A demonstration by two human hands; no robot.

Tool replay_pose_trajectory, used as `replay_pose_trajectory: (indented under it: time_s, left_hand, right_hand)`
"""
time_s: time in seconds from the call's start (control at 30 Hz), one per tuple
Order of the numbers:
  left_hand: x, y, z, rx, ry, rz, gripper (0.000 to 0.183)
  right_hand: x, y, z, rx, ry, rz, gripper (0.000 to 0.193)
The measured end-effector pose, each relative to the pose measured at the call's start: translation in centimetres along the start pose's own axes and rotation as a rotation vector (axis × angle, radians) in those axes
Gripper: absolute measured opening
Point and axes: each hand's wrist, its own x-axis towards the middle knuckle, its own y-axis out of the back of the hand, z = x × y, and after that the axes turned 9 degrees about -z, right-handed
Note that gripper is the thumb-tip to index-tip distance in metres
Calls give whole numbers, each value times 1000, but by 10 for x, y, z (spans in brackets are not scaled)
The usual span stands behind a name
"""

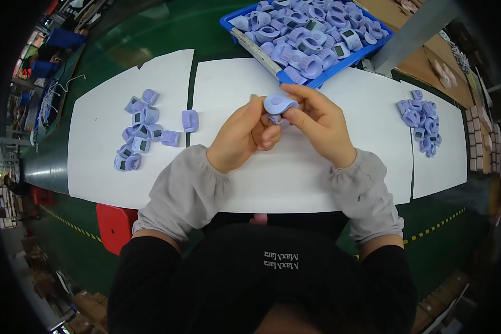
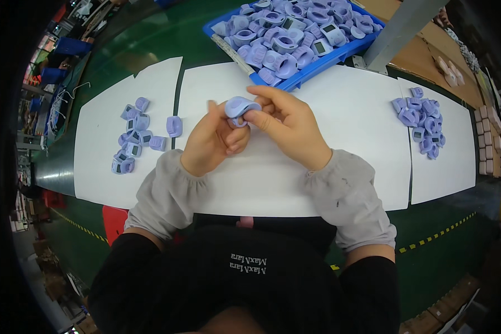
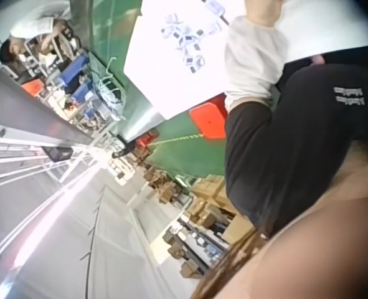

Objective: Assembling digital timer modules into blue plastic housing units at a factory workbench.

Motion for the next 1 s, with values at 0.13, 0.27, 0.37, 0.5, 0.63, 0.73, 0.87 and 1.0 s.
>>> replay_pose_trajectory:
  time_s: [0.13,0.27,0.37,0.5,0.63,0.73,0.87,1.0]
  left_hand:
    - [-3,1,-12,517,-160,201,26]
    - [-3,8,-16,911,-331,89,30]
    - [-2,-5,-12,674,-225,97,32]
    - [-3,-6,-10,684,-216,100,30]
    - [-2,-4,-9,727,-200,108,30]
    - [-1,-3,-10,744,-226,88,29]
    - [-1,-5,-15,674,-238,124,28]
    - [-1,0,-15,751,-249,98,29]
  right_hand:
    - [-5,-3,0,206,-171,-172,42]
    - [-7,-7,3,-110,125,-105,43]
    - [-7,-6,3,-61,77,-92,47]
    - [-5,-3,0,-107,115,-103,51]
    - [-3,0,2,-184,195,-101,51]
    - [-3,2,0,-228,191,-93,50]
    - [-4,3,2,-252,181,-61,49]
    - [-4,4,1,-278,185,-32,49]
